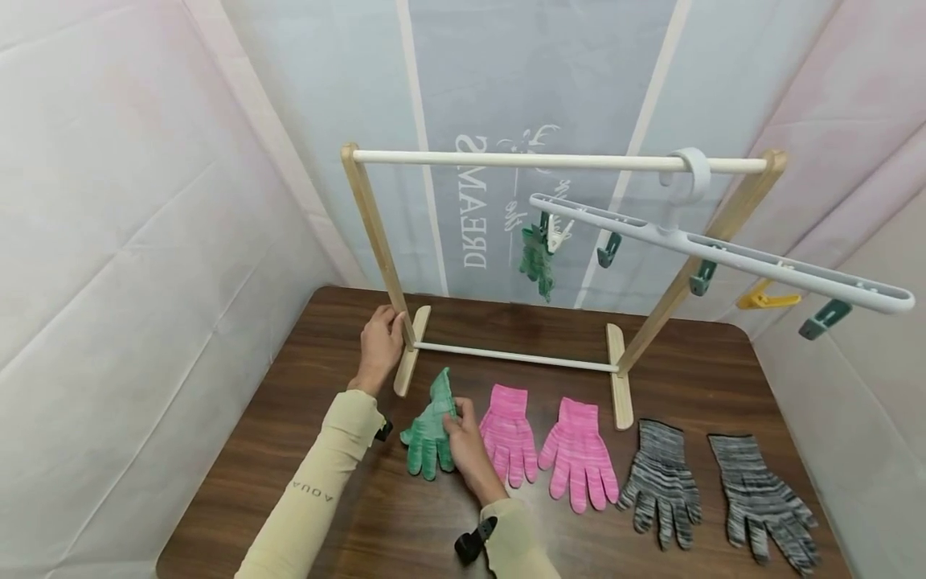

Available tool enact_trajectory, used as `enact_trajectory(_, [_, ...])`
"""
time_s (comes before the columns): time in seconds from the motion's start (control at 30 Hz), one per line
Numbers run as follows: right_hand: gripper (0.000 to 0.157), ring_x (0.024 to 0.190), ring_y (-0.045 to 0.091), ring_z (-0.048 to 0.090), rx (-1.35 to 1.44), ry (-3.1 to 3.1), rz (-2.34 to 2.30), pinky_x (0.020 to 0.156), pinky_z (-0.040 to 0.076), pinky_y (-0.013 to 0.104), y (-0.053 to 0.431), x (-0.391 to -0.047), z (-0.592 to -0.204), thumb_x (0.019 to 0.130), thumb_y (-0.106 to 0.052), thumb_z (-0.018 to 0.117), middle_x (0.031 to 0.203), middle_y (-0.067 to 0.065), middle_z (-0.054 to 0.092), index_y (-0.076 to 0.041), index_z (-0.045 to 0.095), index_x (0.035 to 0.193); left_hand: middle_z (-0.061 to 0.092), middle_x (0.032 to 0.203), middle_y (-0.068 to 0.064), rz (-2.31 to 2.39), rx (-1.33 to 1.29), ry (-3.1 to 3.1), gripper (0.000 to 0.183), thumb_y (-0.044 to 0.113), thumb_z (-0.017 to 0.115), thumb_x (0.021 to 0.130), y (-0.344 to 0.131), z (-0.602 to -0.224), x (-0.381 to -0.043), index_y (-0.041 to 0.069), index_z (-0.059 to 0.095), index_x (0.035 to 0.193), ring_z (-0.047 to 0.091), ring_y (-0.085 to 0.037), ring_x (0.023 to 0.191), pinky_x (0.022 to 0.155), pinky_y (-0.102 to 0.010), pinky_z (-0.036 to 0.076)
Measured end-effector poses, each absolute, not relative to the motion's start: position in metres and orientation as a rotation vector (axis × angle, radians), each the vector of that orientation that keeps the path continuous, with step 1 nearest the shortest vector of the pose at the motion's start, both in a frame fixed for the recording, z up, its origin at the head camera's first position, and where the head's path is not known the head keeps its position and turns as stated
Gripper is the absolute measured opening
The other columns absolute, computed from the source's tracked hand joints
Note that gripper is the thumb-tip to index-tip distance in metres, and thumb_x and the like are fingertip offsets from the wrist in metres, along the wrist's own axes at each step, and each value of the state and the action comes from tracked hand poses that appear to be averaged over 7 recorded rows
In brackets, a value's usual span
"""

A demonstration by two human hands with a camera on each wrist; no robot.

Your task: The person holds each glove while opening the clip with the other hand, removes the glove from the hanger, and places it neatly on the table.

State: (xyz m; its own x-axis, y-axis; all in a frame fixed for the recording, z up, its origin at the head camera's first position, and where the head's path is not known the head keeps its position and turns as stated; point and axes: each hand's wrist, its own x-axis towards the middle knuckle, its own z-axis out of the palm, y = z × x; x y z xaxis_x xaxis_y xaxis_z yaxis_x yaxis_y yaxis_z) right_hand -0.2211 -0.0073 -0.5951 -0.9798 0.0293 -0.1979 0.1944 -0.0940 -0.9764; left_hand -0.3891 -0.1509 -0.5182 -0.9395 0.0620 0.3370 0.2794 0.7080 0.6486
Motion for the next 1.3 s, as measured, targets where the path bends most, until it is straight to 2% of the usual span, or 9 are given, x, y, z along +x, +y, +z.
enact_trajectory(0.17, [0.041,0.121,0.036,0.062,0.286,2.04,-2.211,0.091,0.051,0.036,-0.013,-0.222,-0.595,0.107,-0.005,0.045,0.134,0.03,0.059,0.0,0.038,0.147,0.067,0.132,-0.016,-1.095,-0.267,-2.639,0.033,0.024,0.054,0.11,-0.148,-0.518,-0.387,0.0,0.072,0.123,0.07,-0.039,0.108,0.09,-0.051,0.06])
enact_trajectory(0.27, [0.051,0.125,0.042,0.061,0.367,2.201,-2.094,0.097,0.054,0.047,-0.014,-0.218,-0.585,0.103,-0.004,0.049,0.138,0.033,0.057,0.002,0.034,0.152,0.066,0.134,-0.016,-1.108,-0.277,-2.646,0.034,0.025,0.053,0.111,-0.146,-0.518,-0.386,0.001,0.071,0.125,0.07,-0.037,0.108,0.088,-0.05,0.061])
enact_trajectory(0.4, [0.052,0.136,0.049,0.053,0.395,2.494,-1.951,0.111,0.046,0.06,-0.015,-0.212,-0.571,0.101,-0.002,0.055,0.144,0.035,0.051,0.011,0.04,0.148,0.066,0.133,-0.016,-1.112,-0.289,-2.637,0.034,0.024,0.053,0.111,-0.145,-0.517,-0.388,-0.001,0.071,0.124,0.071,-0.037,0.106,0.087,-0.05,0.061])
enact_trajectory(0.5, [0.041,0.136,0.046,0.054,0.23,2.731,-1.758,0.112,0.047,0.058,-0.018,-0.207,-0.566,0.1,-0.002,0.06,0.148,0.031,0.05,0.011,0.054,0.138,0.066,0.132,-0.017,-1.113,-0.278,-2.624,0.033,0.023,0.054,0.11,-0.146,-0.515,-0.387,-0.001,0.072,0.123,0.07,-0.038,0.106,0.087,-0.052,0.06])
enact_trajectory(0.67, [0.027,0.13,0.038,0.062,-0.134,2.95,-1.287,0.104,0.055,0.051,-0.018,-0.204,-0.569,0.099,-0.008,0.067,0.145,0.02,0.059,0.003,0.069,0.124,0.066,0.132,-0.016,-1.129,-0.264,-2.624,0.033,0.024,0.054,0.11,-0.146,-0.515,-0.386,0.0,0.072,0.125,0.071,-0.037,0.103,0.083,-0.05,0.061])
enact_trajectory(0.83, [0.027,0.136,0.038,0.057,-0.285,2.985,-1.091,0.112,0.049,0.051,-0.017,-0.204,-0.576,0.098,-0.011,0.07,0.143,0.02,0.062,0.003,0.073,0.121,0.066,0.132,-0.015,-1.129,-0.26,-2.613,0.033,0.024,0.054,0.11,-0.146,-0.518,-0.387,0.001,0.071,0.127,0.071,-0.036,0.103,0.082,-0.049,0.061])
enact_trajectory(1.1, [0.028,0.137,0.035,0.056,-0.331,2.983,-1.027,0.115,0.047,0.052,-0.022,-0.207,-0.58,0.099,-0.016,0.071,0.146,0.017,0.062,0.0,0.074,0.122,0.067,0.131,-0.013,-1.13,-0.251,-2.602,0.033,0.025,0.054,0.11,-0.15,-0.52,-0.387,0.003,0.071,0.127,0.071,-0.035,0.104,0.084,-0.049,0.061])
enact_trajectory(1.23, [0.027,0.135,0.036,0.058,-0.336,2.987,-1.109,0.111,0.05,0.052,-0.016,-0.212,-0.575,0.099,-0.014,0.07,0.143,0.017,0.064,-0.002,0.073,0.123,0.067,0.131,-0.013,-1.124,-0.249,-2.583,0.031,0.024,0.054,0.11,-0.149,-0.52,-0.386,0.003,0.072,0.125,0.072,-0.035,0.104,0.084,-0.05,0.061])
enact_trajectory(1.3, [0.024,0.13,0.035,0.061,-0.289,3.024,-1.194,0.106,0.054,0.051,-0.007,-0.215,-0.571,0.098,-0.013,0.07,0.136,0.015,0.067,-0.004,0.073,0.12,0.067,0.131,-0.014,-1.128,-0.252,-2.588,0.031,0.023,0.055,0.11,-0.147,-0.522,-0.384,0.002,0.072,0.124,0.072,-0.035,0.103,0.084,-0.05,0.061])
